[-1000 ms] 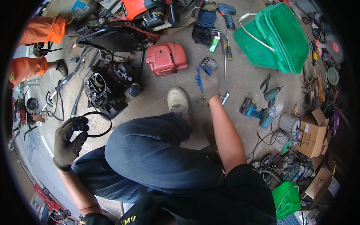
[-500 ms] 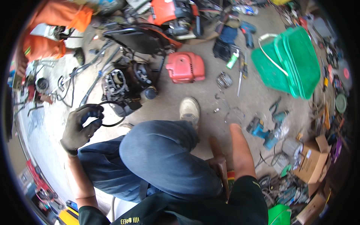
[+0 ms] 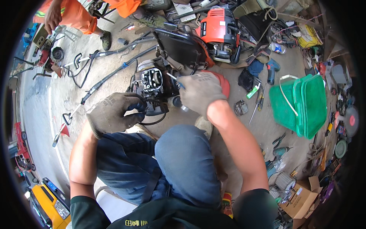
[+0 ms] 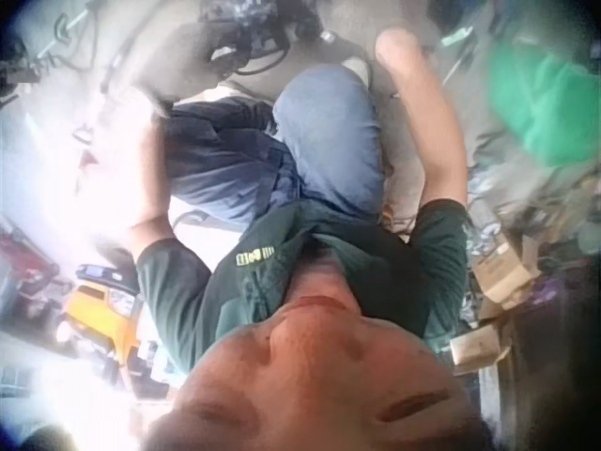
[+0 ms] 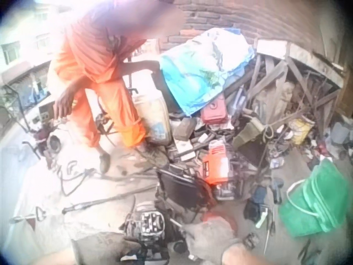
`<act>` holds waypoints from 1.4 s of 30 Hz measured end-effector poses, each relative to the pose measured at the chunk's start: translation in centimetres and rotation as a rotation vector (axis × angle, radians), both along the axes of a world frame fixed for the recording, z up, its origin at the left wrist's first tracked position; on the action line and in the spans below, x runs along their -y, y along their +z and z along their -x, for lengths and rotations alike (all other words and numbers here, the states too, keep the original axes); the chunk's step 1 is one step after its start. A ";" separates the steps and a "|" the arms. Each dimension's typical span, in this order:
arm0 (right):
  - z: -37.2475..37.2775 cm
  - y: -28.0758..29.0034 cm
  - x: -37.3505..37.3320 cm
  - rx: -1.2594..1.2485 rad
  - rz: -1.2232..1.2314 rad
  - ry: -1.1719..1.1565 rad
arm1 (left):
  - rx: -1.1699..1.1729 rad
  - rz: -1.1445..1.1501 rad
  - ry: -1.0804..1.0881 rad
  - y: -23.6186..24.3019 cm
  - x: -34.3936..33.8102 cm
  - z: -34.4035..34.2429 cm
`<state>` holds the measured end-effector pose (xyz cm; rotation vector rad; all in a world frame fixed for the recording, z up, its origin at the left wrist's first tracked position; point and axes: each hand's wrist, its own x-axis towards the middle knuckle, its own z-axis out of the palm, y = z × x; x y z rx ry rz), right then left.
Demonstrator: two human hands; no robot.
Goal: The person sits on the ground and repairs a small engine using pliers and a wrench. They remove and reattach components, tighten bolts, and inspect parts while another person in orange workwear stands nearby.
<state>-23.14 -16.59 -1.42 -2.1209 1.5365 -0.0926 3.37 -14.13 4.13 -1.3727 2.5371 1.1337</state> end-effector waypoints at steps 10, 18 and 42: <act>-4.5 0.5 3.3 -0.175 -0.088 0.110 | 0.018 0.027 -0.006 0.0 -0.8 -1.1; -7.0 3.0 5.0 -0.312 -0.117 0.184 | 0.022 0.027 -0.008 0.3 -0.9 -0.8; -9.2 4.7 6.8 -0.446 -0.255 0.214 | 0.056 0.065 -0.014 -0.2 -1.3 -1.0</act>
